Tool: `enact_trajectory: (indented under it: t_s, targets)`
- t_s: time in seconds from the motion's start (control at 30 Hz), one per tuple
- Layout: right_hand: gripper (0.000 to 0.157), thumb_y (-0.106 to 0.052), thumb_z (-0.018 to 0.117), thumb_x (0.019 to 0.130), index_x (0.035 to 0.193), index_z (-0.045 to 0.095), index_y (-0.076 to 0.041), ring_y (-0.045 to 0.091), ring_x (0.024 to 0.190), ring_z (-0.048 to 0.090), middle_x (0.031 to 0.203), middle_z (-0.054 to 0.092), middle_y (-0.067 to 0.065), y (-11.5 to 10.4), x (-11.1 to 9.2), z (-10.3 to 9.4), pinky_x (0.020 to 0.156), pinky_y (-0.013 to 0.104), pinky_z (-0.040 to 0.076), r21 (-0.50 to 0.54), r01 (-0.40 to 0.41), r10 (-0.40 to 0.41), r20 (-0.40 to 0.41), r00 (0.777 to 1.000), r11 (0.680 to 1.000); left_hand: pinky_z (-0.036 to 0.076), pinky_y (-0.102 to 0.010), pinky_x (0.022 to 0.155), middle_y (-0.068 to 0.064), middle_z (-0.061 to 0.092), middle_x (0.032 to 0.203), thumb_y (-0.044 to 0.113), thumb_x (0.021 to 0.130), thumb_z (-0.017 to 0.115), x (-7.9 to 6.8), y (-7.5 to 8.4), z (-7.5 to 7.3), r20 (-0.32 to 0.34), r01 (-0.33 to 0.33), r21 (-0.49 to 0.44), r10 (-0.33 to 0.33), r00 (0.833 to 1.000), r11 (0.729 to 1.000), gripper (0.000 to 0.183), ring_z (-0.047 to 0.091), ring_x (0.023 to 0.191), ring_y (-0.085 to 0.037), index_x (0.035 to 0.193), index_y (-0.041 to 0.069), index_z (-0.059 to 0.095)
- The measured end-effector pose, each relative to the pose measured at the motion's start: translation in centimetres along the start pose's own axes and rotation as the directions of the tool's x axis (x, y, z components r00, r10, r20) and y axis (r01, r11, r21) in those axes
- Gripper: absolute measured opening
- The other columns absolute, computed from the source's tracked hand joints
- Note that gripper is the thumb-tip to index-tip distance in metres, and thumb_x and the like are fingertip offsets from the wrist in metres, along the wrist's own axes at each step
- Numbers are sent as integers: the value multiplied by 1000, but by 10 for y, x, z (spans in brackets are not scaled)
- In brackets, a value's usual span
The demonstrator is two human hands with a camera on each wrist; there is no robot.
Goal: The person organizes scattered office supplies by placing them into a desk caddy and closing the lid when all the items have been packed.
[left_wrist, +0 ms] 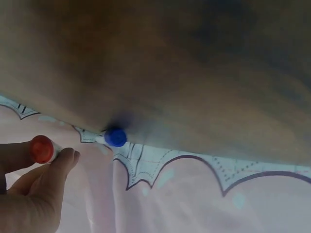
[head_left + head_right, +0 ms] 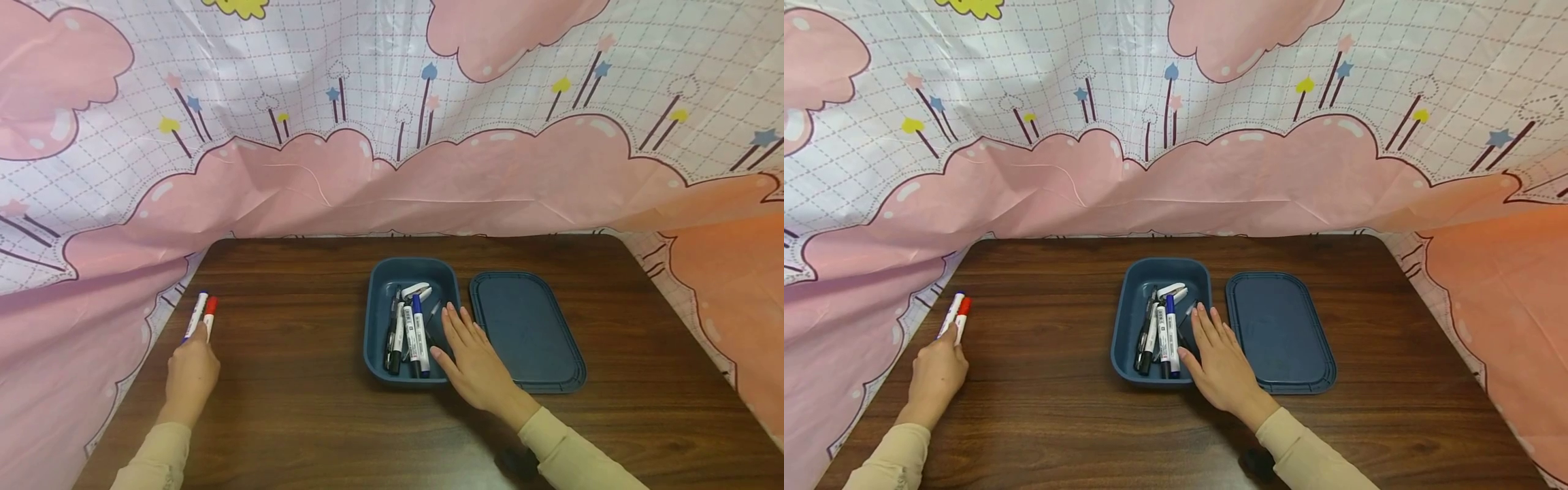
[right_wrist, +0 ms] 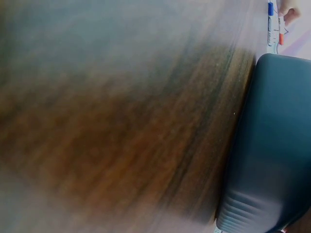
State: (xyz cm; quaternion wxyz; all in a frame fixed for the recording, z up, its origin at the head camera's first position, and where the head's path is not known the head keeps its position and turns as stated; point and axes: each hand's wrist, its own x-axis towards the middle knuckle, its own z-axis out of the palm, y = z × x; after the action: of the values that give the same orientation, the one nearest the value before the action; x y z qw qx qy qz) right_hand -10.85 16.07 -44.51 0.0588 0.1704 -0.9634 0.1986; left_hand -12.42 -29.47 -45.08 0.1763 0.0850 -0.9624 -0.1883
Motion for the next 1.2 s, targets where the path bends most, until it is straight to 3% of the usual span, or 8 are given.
enact_trajectory:
  t_s: [0.3,0.53,0.67,0.93,1.2]
  targets:
    - [70,-50,35,102,154,18,-7,29,152,7,164,10,6,0,0,-1,120,54,17,-4,-21,21,40,999,1000,46,-69,63,-40,59,110,-7,89,48,10,24,-11,-96,-78,-30,74,993,997,39,57,79,-64,128,-12,51]
    - [70,-50,35,102,154,19,-6,30,152,8,164,12,7,0,0,-1,120,55,18,0,-11,11,29,1000,1000,47,-68,73,-33,59,122,-9,86,53,16,46,-18,-166,-177,-36,169,972,984,41,60,97,-57,127,-12,53]
    - [70,-51,34,102,154,18,-7,28,152,6,164,10,6,-1,0,-1,120,53,16,-6,-21,21,45,999,1000,48,-64,83,-29,57,129,-10,86,54,16,58,-22,-175,-207,-54,195,965,977,41,58,109,-51,127,-13,53]
    - [70,-51,34,102,154,17,-7,28,152,6,164,10,6,-1,0,-1,120,53,17,-5,-16,16,46,999,1000,48,-58,91,-30,57,129,-10,86,55,21,77,-28,-203,-265,-66,248,947,962,42,58,112,-49,128,-16,52]
    - [70,-49,36,102,154,19,-6,29,152,8,164,12,7,-1,0,-1,120,54,18,-8,-10,10,30,999,1000,48,-57,93,-30,55,131,-9,88,55,24,92,-30,-191,-276,-97,254,948,956,43,57,113,-50,130,-15,51]
